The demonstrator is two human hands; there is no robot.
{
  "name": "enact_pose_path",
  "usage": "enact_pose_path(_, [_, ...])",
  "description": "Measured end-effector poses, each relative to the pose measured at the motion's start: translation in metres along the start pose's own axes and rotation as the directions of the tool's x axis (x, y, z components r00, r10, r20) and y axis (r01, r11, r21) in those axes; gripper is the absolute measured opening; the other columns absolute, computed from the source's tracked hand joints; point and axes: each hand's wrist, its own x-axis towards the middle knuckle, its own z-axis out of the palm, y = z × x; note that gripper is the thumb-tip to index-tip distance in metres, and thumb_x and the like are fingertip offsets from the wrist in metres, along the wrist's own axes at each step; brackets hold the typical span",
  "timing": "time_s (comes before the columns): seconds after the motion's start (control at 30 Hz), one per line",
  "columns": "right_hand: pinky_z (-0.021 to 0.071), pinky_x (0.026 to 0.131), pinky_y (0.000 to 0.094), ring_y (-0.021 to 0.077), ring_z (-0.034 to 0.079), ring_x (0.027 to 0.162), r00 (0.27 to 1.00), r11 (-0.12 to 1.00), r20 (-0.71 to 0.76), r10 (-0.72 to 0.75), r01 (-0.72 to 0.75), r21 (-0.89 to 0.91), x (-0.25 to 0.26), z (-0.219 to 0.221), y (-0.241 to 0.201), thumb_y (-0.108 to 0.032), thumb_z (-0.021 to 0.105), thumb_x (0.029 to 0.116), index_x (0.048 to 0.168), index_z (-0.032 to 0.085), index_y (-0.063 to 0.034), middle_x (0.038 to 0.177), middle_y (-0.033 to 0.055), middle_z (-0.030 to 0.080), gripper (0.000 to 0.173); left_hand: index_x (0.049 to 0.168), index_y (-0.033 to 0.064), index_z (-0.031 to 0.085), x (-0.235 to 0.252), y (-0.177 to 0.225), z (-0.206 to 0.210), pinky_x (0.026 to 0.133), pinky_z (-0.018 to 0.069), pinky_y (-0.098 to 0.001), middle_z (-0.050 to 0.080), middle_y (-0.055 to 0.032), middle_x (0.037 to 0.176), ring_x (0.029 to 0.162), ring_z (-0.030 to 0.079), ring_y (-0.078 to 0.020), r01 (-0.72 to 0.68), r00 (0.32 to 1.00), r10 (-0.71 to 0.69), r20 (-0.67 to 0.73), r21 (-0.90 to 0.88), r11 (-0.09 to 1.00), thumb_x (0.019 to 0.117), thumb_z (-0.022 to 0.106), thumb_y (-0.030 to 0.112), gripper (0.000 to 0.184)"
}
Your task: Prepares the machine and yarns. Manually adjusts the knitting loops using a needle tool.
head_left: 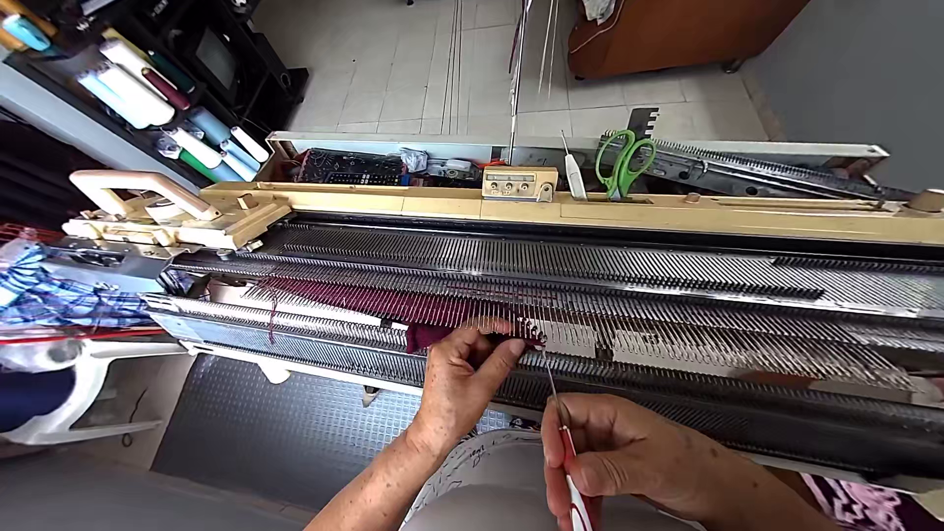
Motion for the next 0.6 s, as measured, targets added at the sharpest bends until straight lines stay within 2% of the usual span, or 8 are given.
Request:
enact_pose_path(0.03, [0.0624, 0.075, 0.0228, 0.0073, 0.073, 0.089, 1.0, 1.0, 0.007, 0.011, -0.011, 0.007, -0.003, 0.003, -0.002, -0.019, 0.071, 0.0957, 0.115, 0.061, -0.0124, 0.099, -0.0007, 0.073, 0.022, 0.098, 0.001, 0.076, -0.001, -0.002, -0.002, 0.069, 0.0544, -0.0172, 0.07, 0.0021, 0.079, 0.072, 0.063, -0.0002, -0.023, 1.0, 0.023, 0.007, 0.008, 1.0, 0.091, 0.069, 0.003, 0.01])
enact_pose_path(0.1, [0.0619, 0.076, 0.0223, 0.0068, 0.073, 0.089, 1.0, 1.0, 0.014, 0.018, -0.019, 0.024, -0.004, 0.004, -0.004, -0.018, 0.071, 0.0954, 0.114, 0.062, -0.0125, 0.098, -0.0006, 0.073, 0.022, 0.096, -0.0011, 0.073, 0.003, -0.01, -0.007, 0.068, 0.0532, -0.016, 0.071, -0.0008, 0.083, 0.072, 0.063, -0.0002, -0.015, 0.999, 0.017, 0.052, -0.027, 1.0, 0.0968, 0.062, 0.004, 0.012])
enact_pose_path(0.17, [0.0626, 0.076, 0.0235, 0.0078, 0.073, 0.091, 1.0, 1.0, -0.014, -0.004, 0.004, 0.009, 0.004, -0.006, 0.002, -0.018, 0.065, 0.0992, 0.116, 0.061, -0.0113, 0.1, 0.0004, 0.073, 0.018, 0.098, -0.0008, 0.067, 0.007, -0.02, -0.013, 0.061, 0.0504, -0.0142, 0.072, 0.0008, 0.078, 0.066, 0.062, 0.0015, 0.031, 0.992, -0.02, 0.125, -0.089, 0.996, 0.1034, 0.053, 0.007, 0.017])
enact_pose_path(0.23, [0.0628, 0.076, 0.0244, 0.0089, 0.073, 0.092, 0.997, 1.0, -0.074, 0.024, -0.024, 0.003, 0.022, -0.019, 0.008, -0.015, 0.059, 0.1025, 0.115, 0.06, -0.0104, 0.1, -0.0005, 0.073, 0.013, 0.098, 0.0017, 0.064, 0.009, -0.023, -0.015, 0.058, 0.0476, -0.0129, 0.065, 0.0063, 0.069, 0.061, 0.058, 0.0033, 0.059, 0.989, -0.04, 0.145, -0.128, 0.99, 0.1045, 0.049, 0.007, 0.017])
enact_pose_path(0.3, [0.0626, 0.078, 0.0246, 0.0096, 0.073, 0.092, 0.989, 0.997, -0.124, 0.078, -0.075, 0.022, 0.036, -0.026, 0.011, -0.011, 0.055, 0.1033, 0.112, 0.059, -0.0096, 0.098, -0.0018, 0.073, 0.01, 0.096, 0.0035, 0.063, 0.007, -0.015, -0.011, 0.057, 0.0455, -0.0138, 0.059, 0.0087, 0.067, 0.06, 0.054, 0.0039, 0.1, 0.989, -0.083, 0.119, -0.15, 0.984, 0.1002, 0.053, 0.005, 0.011])
enact_pose_path(0.33, [0.0628, 0.078, 0.0249, 0.0098, 0.073, 0.092, 0.989, 0.997, -0.123, 0.078, -0.075, 0.032, 0.038, -0.027, 0.012, -0.01, 0.055, 0.1034, 0.112, 0.059, -0.0097, 0.098, -0.002, 0.074, 0.01, 0.098, 0.0026, 0.064, 0.006, -0.009, -0.009, 0.062, 0.048, -0.0155, 0.062, 0.0074, 0.072, 0.065, 0.056, 0.0028, 0.119, 0.989, -0.103, 0.107, -0.151, 0.981, 0.097, 0.059, 0.004, 0.006])
enact_pose_path(0.4, [0.0628, 0.076, 0.0244, 0.0089, 0.073, 0.092, 0.996, 0.999, -0.083, 0.032, -0.031, 0.017, 0.031, -0.02, 0.01, -0.015, 0.058, 0.1029, 0.113, 0.059, -0.0113, 0.099, -0.0018, 0.073, 0.011, 0.104, 0.0002, 0.065, 0.003, 0.002, -0.006, 0.074, 0.0554, -0.0204, 0.068, 0.0038, 0.08, 0.076, 0.065, -0.0014, 0.141, 0.987, -0.129, 0.092, -0.137, 0.981, 0.0917, 0.068, 0.003, 0.013])
enact_pose_path(0.6, [0.063, 0.076, 0.0246, 0.0085, 0.073, 0.092, 1.0, 1.0, -0.012, -0.015, 0.015, -0.002, 0.008, 0.0, 0.004, -0.017, 0.065, 0.099, 0.117, 0.059, -0.0109, 0.101, 0.0003, 0.072, 0.02, 0.102, 0.0001, 0.068, 0.001, 0.009, 0.001, 0.073, 0.056, -0.0206, 0.07, 0.0023, 0.08, 0.076, 0.066, -0.0023, 0.146, 0.989, -0.146, 0.013, -0.095, 0.985, 0.088, 0.069, 0.0, 0.014])
